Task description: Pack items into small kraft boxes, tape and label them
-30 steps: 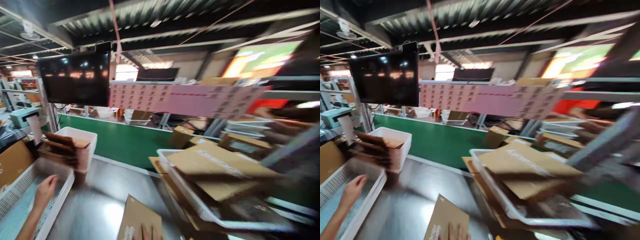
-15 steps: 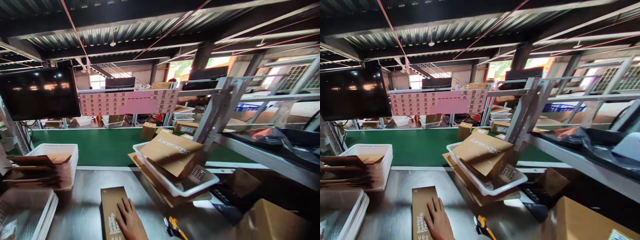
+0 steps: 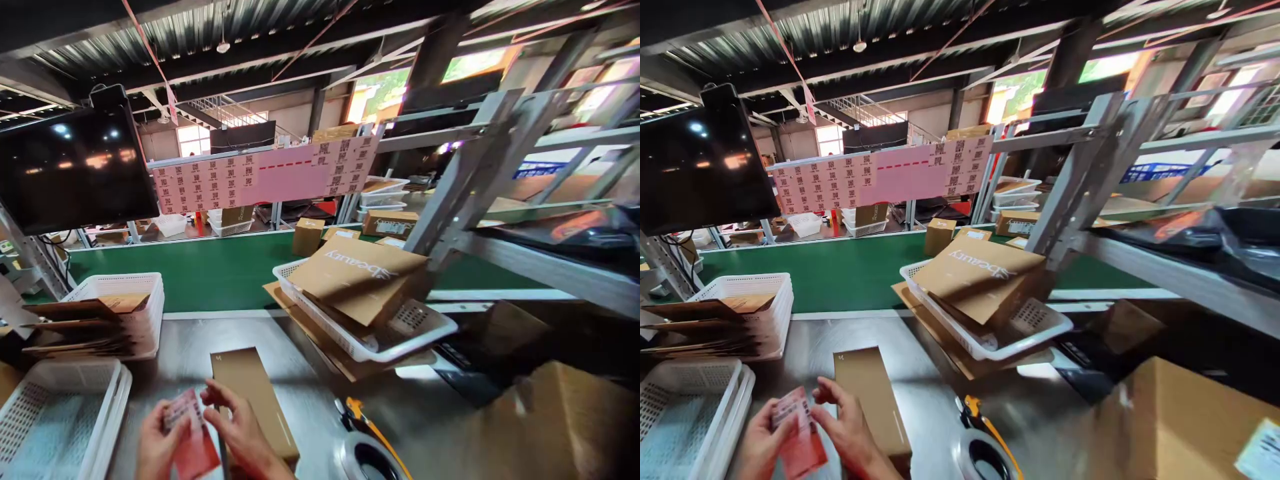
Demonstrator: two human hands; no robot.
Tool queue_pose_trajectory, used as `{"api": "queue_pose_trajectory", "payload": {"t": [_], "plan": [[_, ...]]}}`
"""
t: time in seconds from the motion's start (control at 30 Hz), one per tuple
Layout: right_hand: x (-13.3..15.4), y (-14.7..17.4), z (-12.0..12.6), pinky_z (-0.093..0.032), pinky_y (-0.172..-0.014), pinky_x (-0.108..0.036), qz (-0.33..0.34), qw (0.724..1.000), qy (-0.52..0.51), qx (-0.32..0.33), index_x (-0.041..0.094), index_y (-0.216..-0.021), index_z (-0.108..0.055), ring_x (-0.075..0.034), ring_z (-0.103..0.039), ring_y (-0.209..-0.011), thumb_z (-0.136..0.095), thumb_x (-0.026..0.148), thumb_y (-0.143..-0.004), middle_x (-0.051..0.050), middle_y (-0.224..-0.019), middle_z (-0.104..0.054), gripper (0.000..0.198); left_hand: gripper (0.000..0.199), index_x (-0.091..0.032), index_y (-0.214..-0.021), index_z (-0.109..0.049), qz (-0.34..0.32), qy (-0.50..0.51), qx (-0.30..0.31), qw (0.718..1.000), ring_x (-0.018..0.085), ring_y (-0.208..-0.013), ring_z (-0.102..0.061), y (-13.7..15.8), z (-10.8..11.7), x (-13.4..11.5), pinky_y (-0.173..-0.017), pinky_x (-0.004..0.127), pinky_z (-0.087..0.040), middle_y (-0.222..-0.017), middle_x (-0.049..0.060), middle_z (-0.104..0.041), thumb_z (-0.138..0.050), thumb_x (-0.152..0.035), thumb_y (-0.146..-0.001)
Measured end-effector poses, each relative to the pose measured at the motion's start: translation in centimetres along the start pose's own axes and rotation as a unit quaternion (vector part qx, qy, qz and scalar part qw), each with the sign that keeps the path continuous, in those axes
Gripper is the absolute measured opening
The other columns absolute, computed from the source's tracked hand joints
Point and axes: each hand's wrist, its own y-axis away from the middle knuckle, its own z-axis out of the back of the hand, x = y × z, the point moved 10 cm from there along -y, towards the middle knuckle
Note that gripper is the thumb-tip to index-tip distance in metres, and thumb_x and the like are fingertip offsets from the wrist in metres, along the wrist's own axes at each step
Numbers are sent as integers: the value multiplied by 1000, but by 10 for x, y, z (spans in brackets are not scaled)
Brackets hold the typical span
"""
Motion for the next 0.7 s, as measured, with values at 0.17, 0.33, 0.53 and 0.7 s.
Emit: {"api": "queue_pose_trajectory", "payload": {"t": [0.17, 0.33, 0.53, 0.7], "plan": [[18, 0, 17, -59, -80, -36, -57, 998, 23, 25, 20, -88, -84, -24, -75, -82, -63, 30, -86, -7, -88, -83, 24, 66, -18, -83, -73, 16, 53, 71, 996, 19, -66, -66, 16, -85, 14, -61, 29, -54, -76, 5, -74, -96, -69, -49], [12, 18, 27, -54, -73, -32, -56, 994, 84, 37, 20, -98, -82, -21, -72, -76, -62, 29, -87, -4, -83, -81, 25, 59, -15, -84, -79, 14, 22, 132, 991, 19, -72, -70, 11, -90, -6, -70, 29, -55, -79, 8, -79, -93, -67, -58], [25, 24, 30, -52, -69, -29, 20, 991, 130, -22, 21, -92, -75, -18, -70, -74, -59, 24, -91, -3, -83, -78, 16, 59, -15, -85, -80, 36, 20, 168, 985, 16, -68, -67, 14, -105, -7, -68, 27, -53, -78, 6, -79, -92, -68, -62], [47, 27, 22, -52, -72, -29, 152, 965, 215, 0, 21, -96, -74, -18, -70, -78, -54, 23, -99, -4, -86, -77, 20, 54, -16, -83, -80, -5, -2, 188, 982, 17, -74, -67, 13, -104, -7, -73, 28, -53, -79, 7, -79, -87, -68, -70]]}}
